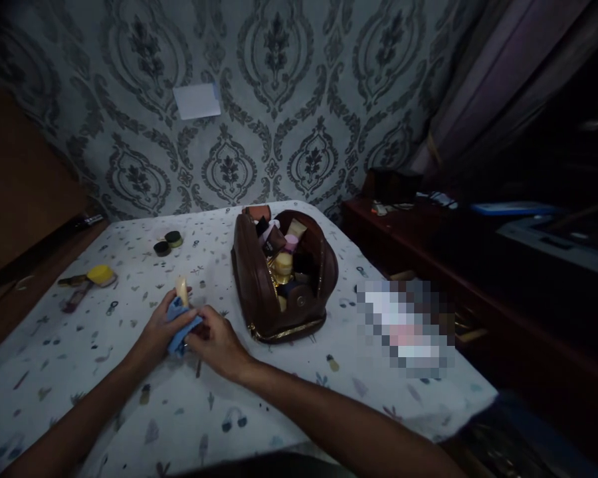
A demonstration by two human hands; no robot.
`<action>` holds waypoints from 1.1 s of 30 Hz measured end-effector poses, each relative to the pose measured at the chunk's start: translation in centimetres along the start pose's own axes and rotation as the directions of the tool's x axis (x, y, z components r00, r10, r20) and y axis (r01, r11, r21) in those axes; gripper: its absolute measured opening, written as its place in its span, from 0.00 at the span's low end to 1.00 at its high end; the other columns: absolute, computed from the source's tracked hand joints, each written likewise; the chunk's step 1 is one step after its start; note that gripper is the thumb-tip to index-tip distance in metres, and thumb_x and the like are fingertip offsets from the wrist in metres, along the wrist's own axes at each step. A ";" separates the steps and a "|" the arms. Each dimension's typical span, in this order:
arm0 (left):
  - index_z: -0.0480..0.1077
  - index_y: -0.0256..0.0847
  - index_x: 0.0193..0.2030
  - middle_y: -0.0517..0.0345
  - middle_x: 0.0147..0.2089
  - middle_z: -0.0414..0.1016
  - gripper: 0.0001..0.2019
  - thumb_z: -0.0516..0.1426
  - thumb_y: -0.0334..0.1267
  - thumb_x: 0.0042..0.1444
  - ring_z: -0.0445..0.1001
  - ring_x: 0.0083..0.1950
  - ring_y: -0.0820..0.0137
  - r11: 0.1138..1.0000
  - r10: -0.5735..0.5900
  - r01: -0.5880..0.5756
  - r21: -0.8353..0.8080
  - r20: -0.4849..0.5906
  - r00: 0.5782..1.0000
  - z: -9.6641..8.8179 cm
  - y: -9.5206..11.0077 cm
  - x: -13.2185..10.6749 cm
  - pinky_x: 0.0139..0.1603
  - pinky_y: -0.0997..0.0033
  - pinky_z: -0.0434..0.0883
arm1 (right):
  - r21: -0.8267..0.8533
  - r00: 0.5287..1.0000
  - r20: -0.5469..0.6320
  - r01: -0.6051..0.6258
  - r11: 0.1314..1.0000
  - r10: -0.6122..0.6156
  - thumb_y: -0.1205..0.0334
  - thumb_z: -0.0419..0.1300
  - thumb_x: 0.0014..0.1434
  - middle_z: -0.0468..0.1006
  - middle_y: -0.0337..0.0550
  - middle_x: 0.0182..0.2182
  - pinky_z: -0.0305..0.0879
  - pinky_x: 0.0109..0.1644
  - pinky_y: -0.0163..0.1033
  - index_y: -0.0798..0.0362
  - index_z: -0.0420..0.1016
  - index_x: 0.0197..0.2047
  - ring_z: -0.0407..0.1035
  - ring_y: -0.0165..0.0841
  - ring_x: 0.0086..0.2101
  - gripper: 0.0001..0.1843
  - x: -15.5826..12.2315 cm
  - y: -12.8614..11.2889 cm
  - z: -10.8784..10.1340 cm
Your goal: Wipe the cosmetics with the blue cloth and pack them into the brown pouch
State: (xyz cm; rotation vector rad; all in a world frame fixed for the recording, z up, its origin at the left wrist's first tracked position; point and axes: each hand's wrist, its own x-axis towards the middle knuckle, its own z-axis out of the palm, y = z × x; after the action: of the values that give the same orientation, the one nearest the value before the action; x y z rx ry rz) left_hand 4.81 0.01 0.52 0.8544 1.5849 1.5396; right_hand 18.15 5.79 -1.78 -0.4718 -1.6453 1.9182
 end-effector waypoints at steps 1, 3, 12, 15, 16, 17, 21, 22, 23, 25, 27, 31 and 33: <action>0.67 0.42 0.47 0.67 0.29 0.69 0.29 0.71 0.47 0.41 0.69 0.28 0.75 1.000 0.004 -0.005 -0.022 -0.027 1.000 0.1 0.0 0.0 0.31 0.76 0.70 | -0.035 1.000 0.001 0.023 0.999 -0.023 0.65 0.61 0.50 0.70 0.33 0.28 0.62 0.33 0.32 0.52 0.66 0.37 0.65 0.27 0.29 0.10 -0.1 -0.1 -0.1; 0.67 0.42 0.48 0.68 0.28 0.68 0.29 0.71 0.47 0.41 0.68 0.27 0.76 0.998 0.010 -0.014 -0.055 -0.072 0.997 0.1 0.0 0.1 0.29 0.77 0.69 | -0.081 0.999 0.008 0.046 0.996 -0.046 0.63 0.62 0.52 0.69 0.33 0.28 0.61 0.32 0.31 0.52 0.66 0.34 0.64 0.26 0.29 0.08 -0.2 -0.3 -0.2; 0.66 0.44 0.54 0.71 0.27 0.65 0.36 0.70 0.52 0.39 0.65 0.22 0.77 0.990 -0.033 -0.012 -0.140 -0.319 0.947 -1.4 1.3 1.0 0.20 0.80 0.63 | -0.066 0.989 0.051 -0.135 0.989 0.138 0.59 0.66 0.50 0.69 0.30 0.25 0.59 0.22 0.29 0.54 0.73 0.43 0.63 0.23 0.20 0.16 -0.4 0.4 0.1; 0.66 0.43 0.53 0.70 0.28 0.66 0.36 0.71 0.51 0.37 0.66 0.22 0.77 0.985 -0.033 -0.029 -0.167 -0.354 0.935 -1.8 1.7 1.2 0.21 0.79 0.64 | -0.018 0.977 0.089 -0.193 0.981 0.194 0.55 0.68 0.49 0.67 0.30 0.22 0.56 0.21 0.29 0.55 0.75 0.38 0.61 0.22 0.19 0.16 -0.3 0.0 0.1; 0.67 0.43 0.52 0.69 0.28 0.67 0.35 0.70 0.50 0.37 0.67 0.23 0.77 0.984 -0.032 -0.034 -0.175 -0.359 0.933 -1.9 1.8 1.3 0.21 0.79 0.64 | 0.006 0.972 0.093 -0.215 0.977 0.214 0.54 0.69 0.48 0.67 0.29 0.21 0.55 0.20 0.28 0.56 0.75 0.36 0.60 0.21 0.19 0.16 -0.3 -0.2 0.1; 0.67 0.43 0.52 0.69 0.29 0.67 0.34 0.70 0.50 0.38 0.67 0.23 0.77 0.983 -0.030 -0.039 -0.182 -0.363 0.931 -1.9 1.8 1.3 0.22 0.79 0.65 | 0.030 0.969 0.092 -0.235 0.972 0.231 0.53 0.69 0.47 0.66 0.29 0.20 0.54 0.20 0.28 0.55 0.74 0.34 0.60 0.21 0.19 0.17 -0.4 -0.4 0.0; 0.70 0.42 0.49 0.67 0.30 0.69 0.30 0.69 0.50 0.39 0.68 0.25 0.76 0.978 -0.024 -0.056 -0.199 -0.380 0.925 -1.9 1.8 1.3 0.23 0.79 0.66 | 0.112 0.961 0.094 -0.270 0.956 0.261 0.48 0.71 0.46 0.72 0.32 0.23 0.60 0.22 0.29 0.54 0.71 0.34 0.68 0.25 0.22 0.21 -0.4 -1.0 -0.1; 0.70 0.42 0.48 0.67 0.30 0.68 0.29 0.69 0.50 0.40 0.67 0.26 0.77 0.978 -0.025 -0.058 -0.202 -0.385 0.923 -2.0 1.8 1.3 0.24 0.80 0.65 | 0.124 0.959 0.104 -0.275 0.954 0.263 0.47 0.71 0.46 0.74 0.34 0.25 0.61 0.22 0.29 0.54 0.70 0.34 0.70 0.27 0.23 0.22 -0.4 -1.0 -0.1; 0.70 0.42 0.48 0.67 0.29 0.68 0.29 0.69 0.51 0.40 0.67 0.26 0.77 0.977 -0.028 -0.058 -0.207 -0.387 0.922 -2.0 1.8 1.3 0.23 0.80 0.65 | 0.131 0.958 0.110 -0.277 0.952 0.264 0.47 0.71 0.45 0.76 0.36 0.26 0.61 0.22 0.30 0.53 0.69 0.35 0.72 0.28 0.24 0.23 -0.3 -0.9 -0.1; 0.70 0.42 0.48 0.67 0.29 0.68 0.30 0.70 0.52 0.39 0.67 0.26 0.77 0.974 -0.048 -0.042 -0.224 -0.378 0.925 -2.0 1.9 1.2 0.24 0.80 0.66 | 0.128 0.961 0.096 -0.269 0.955 0.259 0.47 0.72 0.44 0.76 0.36 0.26 0.59 0.21 0.29 0.53 0.67 0.34 0.71 0.28 0.23 0.24 -0.2 -0.7 -0.1; 0.69 0.42 0.50 0.68 0.29 0.69 0.33 0.71 0.52 0.37 0.67 0.26 0.76 0.968 -0.082 -0.009 -0.252 -0.347 0.934 -1.8 2.0 1.0 0.24 0.79 0.67 | 0.103 0.969 0.066 -0.242 0.965 0.236 0.48 0.71 0.45 0.73 0.33 0.24 0.57 0.21 0.29 0.52 0.66 0.34 0.68 0.26 0.21 0.23 -0.1 -0.4 -0.1; 0.67 0.40 0.54 0.68 0.28 0.70 0.39 0.73 0.47 0.33 0.69 0.26 0.75 0.952 -0.143 0.066 -0.300 -0.242 0.960 -0.7 1.8 0.2 0.25 0.78 0.69 | -0.012 0.994 -0.047 -0.099 0.995 0.098 0.56 0.68 0.47 0.70 0.31 0.26 0.59 0.27 0.30 0.52 0.66 0.33 0.65 0.25 0.24 0.15 0.0 -0.1 -0.1; 0.67 0.40 0.54 0.67 0.28 0.71 0.40 0.74 0.44 0.32 0.71 0.27 0.74 0.947 -0.169 0.109 -0.304 -0.179 0.969 0.0 1.5 -0.3 0.27 0.77 0.70 | -0.097 0.995 -0.104 -0.019 0.995 0.009 0.63 0.64 0.48 0.70 0.32 0.26 0.60 0.32 0.31 0.52 0.65 0.32 0.64 0.26 0.27 0.11 0.0 -0.1 -0.2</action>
State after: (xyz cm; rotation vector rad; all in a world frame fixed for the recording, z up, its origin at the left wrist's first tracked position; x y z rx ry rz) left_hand 4.91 -0.21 2.08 0.4229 1.4719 1.7451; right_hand 18.32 5.93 -1.68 -0.6130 -1.6774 1.7979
